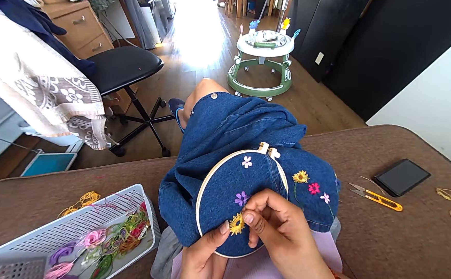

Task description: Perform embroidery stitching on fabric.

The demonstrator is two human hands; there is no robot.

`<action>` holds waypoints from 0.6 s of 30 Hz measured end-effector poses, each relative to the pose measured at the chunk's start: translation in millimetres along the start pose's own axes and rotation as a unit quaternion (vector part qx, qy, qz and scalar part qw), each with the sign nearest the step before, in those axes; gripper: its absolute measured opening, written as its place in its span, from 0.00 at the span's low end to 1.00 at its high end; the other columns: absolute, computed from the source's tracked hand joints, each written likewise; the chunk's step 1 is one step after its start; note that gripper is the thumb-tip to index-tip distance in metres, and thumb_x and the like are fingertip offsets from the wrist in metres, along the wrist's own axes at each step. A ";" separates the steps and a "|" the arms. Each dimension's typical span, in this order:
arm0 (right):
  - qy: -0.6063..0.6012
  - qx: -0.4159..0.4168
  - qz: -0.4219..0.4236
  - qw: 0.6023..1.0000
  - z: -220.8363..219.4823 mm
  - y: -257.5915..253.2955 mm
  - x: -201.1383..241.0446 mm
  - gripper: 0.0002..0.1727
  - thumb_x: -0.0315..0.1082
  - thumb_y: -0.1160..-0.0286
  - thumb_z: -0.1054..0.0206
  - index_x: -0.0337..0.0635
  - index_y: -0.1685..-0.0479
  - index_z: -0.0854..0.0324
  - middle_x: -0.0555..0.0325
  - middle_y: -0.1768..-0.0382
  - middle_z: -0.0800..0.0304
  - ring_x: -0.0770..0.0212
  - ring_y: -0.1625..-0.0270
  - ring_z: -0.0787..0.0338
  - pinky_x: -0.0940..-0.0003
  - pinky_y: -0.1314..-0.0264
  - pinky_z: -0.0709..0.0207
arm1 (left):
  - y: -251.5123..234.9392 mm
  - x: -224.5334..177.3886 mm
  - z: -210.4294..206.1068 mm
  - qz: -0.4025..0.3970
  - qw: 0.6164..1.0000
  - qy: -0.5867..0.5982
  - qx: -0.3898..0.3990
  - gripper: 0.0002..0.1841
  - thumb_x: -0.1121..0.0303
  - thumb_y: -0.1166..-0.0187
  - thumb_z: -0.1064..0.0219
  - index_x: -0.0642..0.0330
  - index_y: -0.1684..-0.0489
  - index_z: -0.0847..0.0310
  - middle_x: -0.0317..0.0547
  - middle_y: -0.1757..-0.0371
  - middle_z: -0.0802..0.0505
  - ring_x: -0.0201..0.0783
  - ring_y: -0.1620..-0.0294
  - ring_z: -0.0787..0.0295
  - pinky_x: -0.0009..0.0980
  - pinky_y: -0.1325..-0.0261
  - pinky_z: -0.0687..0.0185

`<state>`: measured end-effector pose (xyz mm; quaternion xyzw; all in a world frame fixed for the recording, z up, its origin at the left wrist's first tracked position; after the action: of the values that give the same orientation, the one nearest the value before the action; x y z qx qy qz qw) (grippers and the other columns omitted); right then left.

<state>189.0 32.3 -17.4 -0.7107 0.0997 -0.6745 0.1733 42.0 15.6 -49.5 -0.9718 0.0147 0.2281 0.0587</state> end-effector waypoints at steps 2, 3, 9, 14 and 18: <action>0.006 -0.015 0.017 1.000 -1.8 1.3 -2.4 0.05 0.31 0.21 0.31 0.37 0.60 0.17 0.63 0.68 0.13 0.76 0.76 0.15 0.82 0.77 0.17 | -0.6 -0.1 0.5 0.004 1.000 0.004 0.010 0.14 0.81 0.30 0.28 0.68 0.47 0.10 0.59 0.47 0.04 0.47 0.42 0.05 0.47 0.33 0.12; 0.008 -0.021 0.025 0.999 -2.8 1.5 -3.3 0.05 0.31 0.21 0.31 0.37 0.60 0.17 0.62 0.68 0.13 0.76 0.76 0.15 0.82 0.77 0.17 | -0.9 -0.3 0.9 0.005 1.000 0.005 0.015 0.13 0.81 0.29 0.28 0.68 0.46 0.10 0.58 0.47 0.04 0.47 0.42 0.05 0.47 0.33 0.13; 0.010 -0.045 0.057 0.997 -6.9 2.7 -5.9 0.05 0.31 0.21 0.30 0.37 0.61 0.16 0.62 0.68 0.13 0.77 0.76 0.15 0.83 0.77 0.17 | -1.4 -1.1 1.3 0.007 0.999 0.005 0.033 0.14 0.80 0.27 0.29 0.67 0.45 0.10 0.58 0.45 0.05 0.48 0.40 0.06 0.47 0.32 0.13; 0.004 -0.049 0.069 0.996 -7.2 3.4 -7.9 0.05 0.30 0.21 0.30 0.37 0.60 0.15 0.62 0.67 0.14 0.77 0.75 0.15 0.83 0.75 0.16 | -1.7 -1.6 0.7 0.010 0.999 0.010 0.035 0.13 0.80 0.27 0.29 0.67 0.46 0.10 0.59 0.45 0.05 0.48 0.40 0.06 0.48 0.32 0.14; 0.002 -0.053 0.068 0.996 -7.8 3.1 -7.4 0.04 0.30 0.22 0.30 0.37 0.60 0.16 0.62 0.68 0.14 0.77 0.76 0.15 0.83 0.76 0.16 | -1.7 -1.5 0.6 0.011 0.999 0.014 0.032 0.13 0.81 0.28 0.29 0.68 0.45 0.11 0.59 0.45 0.05 0.49 0.40 0.06 0.48 0.32 0.13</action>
<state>181.0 31.4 -25.2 -0.7094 0.1835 -0.6562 0.1803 40.4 17.3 -49.1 -0.9721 0.0335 0.2149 0.0874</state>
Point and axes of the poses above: each hand's wrist, its own y-axis away from the middle knuckle, its own z-axis out of the back of the hand, x = y × z, the point moved 2 cm from there along -y, towards the middle knuckle
